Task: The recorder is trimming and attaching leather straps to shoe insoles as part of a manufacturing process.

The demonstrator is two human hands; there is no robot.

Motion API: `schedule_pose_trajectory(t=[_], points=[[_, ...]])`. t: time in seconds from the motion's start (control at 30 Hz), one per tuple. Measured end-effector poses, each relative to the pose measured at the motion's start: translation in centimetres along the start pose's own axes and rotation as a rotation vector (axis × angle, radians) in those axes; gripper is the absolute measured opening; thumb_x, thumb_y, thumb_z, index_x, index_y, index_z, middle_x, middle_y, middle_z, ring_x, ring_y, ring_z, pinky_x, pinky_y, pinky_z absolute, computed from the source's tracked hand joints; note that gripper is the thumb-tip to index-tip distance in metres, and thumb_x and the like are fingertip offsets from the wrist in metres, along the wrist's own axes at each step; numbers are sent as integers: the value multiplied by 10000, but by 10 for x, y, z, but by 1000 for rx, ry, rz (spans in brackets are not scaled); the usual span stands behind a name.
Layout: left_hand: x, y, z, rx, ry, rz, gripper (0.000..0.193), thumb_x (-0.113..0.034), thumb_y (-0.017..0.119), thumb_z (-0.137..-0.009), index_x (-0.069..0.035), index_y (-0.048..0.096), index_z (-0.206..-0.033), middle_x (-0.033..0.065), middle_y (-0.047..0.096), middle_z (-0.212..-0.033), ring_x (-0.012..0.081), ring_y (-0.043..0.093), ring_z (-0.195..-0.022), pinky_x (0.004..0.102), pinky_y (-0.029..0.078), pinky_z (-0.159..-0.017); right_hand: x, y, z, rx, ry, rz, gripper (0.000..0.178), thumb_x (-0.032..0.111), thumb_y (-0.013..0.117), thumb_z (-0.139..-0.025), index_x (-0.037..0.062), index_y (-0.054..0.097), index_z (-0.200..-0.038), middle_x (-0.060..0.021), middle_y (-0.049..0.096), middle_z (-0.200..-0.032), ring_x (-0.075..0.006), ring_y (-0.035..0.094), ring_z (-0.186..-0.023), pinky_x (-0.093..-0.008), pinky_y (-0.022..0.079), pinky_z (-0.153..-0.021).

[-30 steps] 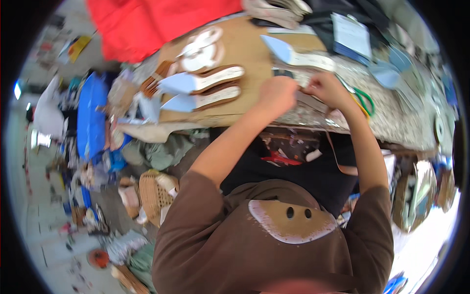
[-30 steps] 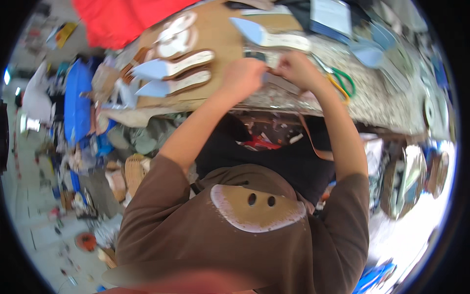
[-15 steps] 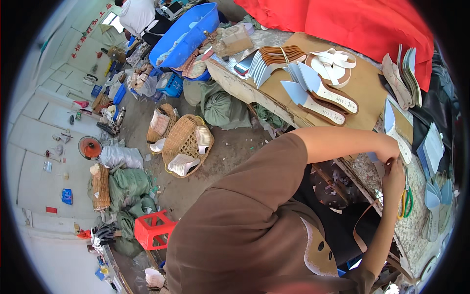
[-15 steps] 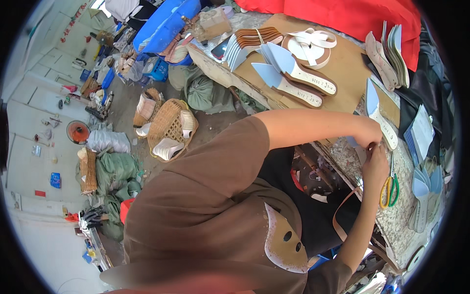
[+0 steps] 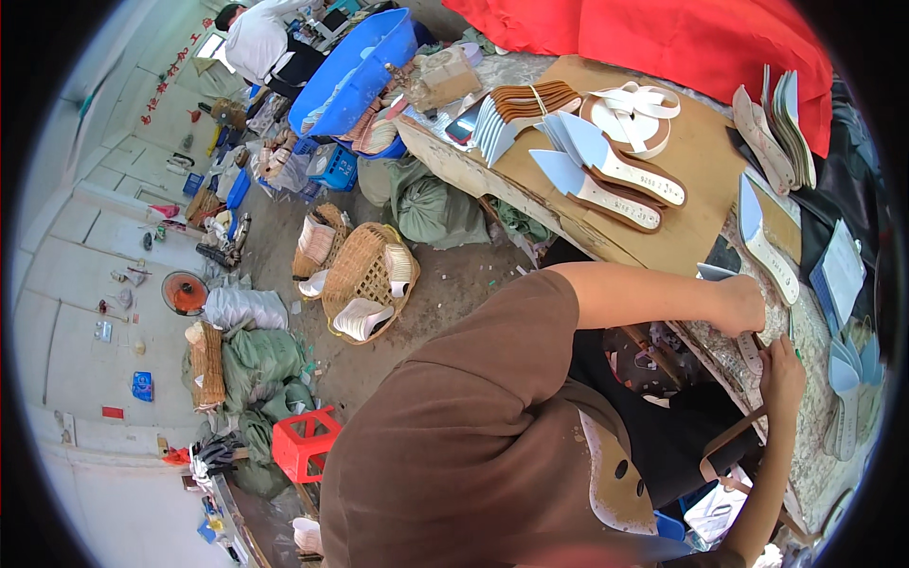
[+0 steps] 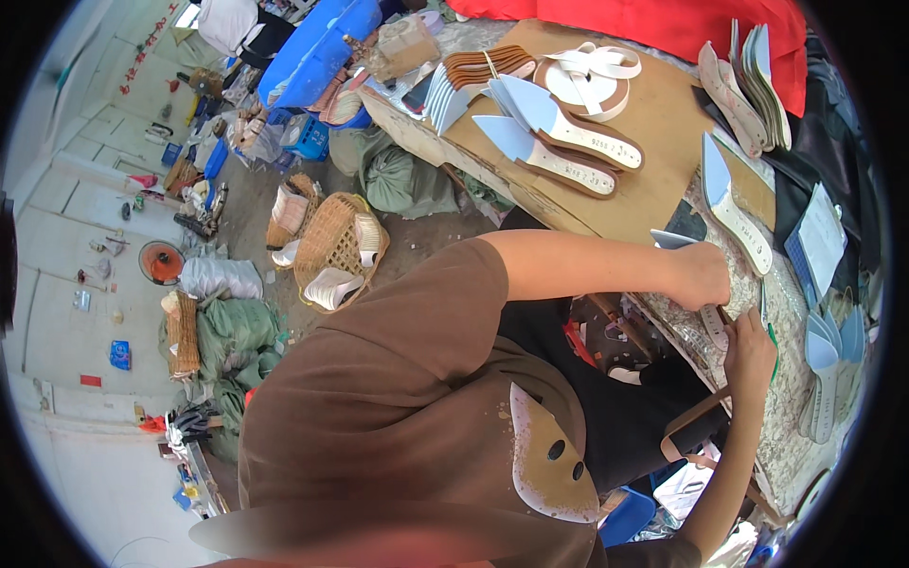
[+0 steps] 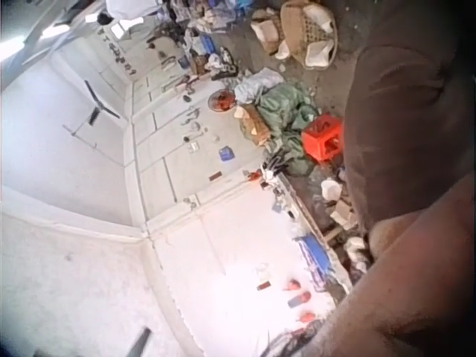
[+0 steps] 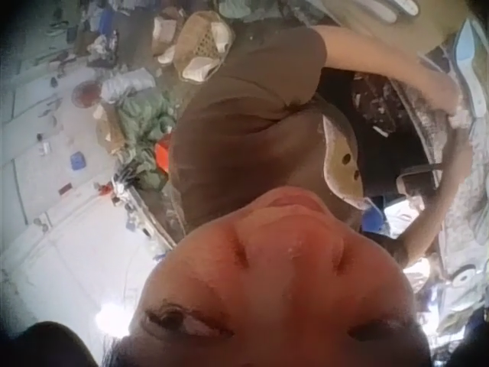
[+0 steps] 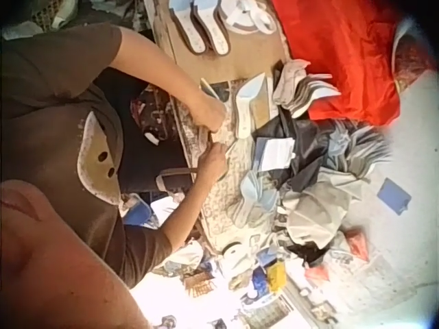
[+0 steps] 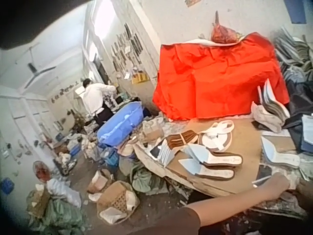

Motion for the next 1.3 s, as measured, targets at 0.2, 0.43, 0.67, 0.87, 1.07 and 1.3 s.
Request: schedule_pose_trajectory(t=[0.2, 0.43, 0.67, 0.87, 1.07, 1.3], points=[[-20, 4, -18, 112, -39, 110, 206, -307, 660, -724, -115, 724, -759, 113, 691, -728, 306, 687, -746, 453, 519, -644, -8, -10, 14, -65, -53, -257, 95, 34, 634, -837, 7, 551, -874, -160, 522, -842, -369, 553, -767, -444, 433, -662], [-63, 2, -2, 244, 78, 180, 289, -347, 637, -784, -70, 702, -733, 151, 682, -730, 363, 673, -712, 457, 524, -626, -26, -15, 60, -38, 399, -527, 433, 253, 709, -838, -20, 475, -597, -108, 425, -519, -186, 408, -509, -366, 318, -499], [-74, -75, 101, -11, -31, 419, 294, -345, 686, -822, -68, 610, -755, 99, 591, -706, 298, 612, -690, 408, 477, -594, 34, -23, 84, 83, 590, -1062, 491, 295, 731, -866, 25, 436, -581, 51, 333, -545, -61, 304, -552, -290, 246, -478], [-60, -85, 132, -210, -251, 674, 317, -310, 711, -838, -6, 623, -827, 93, 529, -665, 281, 523, -611, 356, 418, -573, 59, -8, 90, -270, 567, -1482, 190, 178, 706, -894, 35, 602, -825, 67, 499, -685, 4, 369, -569, -182, 245, -501], [-63, -97, 145, -715, -464, 1197, 354, -291, 655, -925, 46, 649, -1031, 81, 651, -854, 135, 591, -765, 272, 464, -693, 114, -52, 69, -582, 375, -1500, 75, 17, 696, -869, 6, 646, -924, -21, 640, -798, -30, 566, -679, -167, 442, -601], [-64, -97, 132, -1100, -594, 1379, 239, -220, 579, -993, 10, 634, -1019, 20, 658, -910, 48, 568, -805, 218, 463, -704, 142, -81, 28, -749, 337, -1082, 103, 16, 682, -866, 0, 583, -893, -78, 646, -747, -144, 643, -644, -254, 493, -578]])
Point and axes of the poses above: each hand's wrist, its own z-axis away from the middle knuckle, its own y-axis out of the palm, x = y × z, the point moved 7 cm from there along -z, towards the middle knuckle
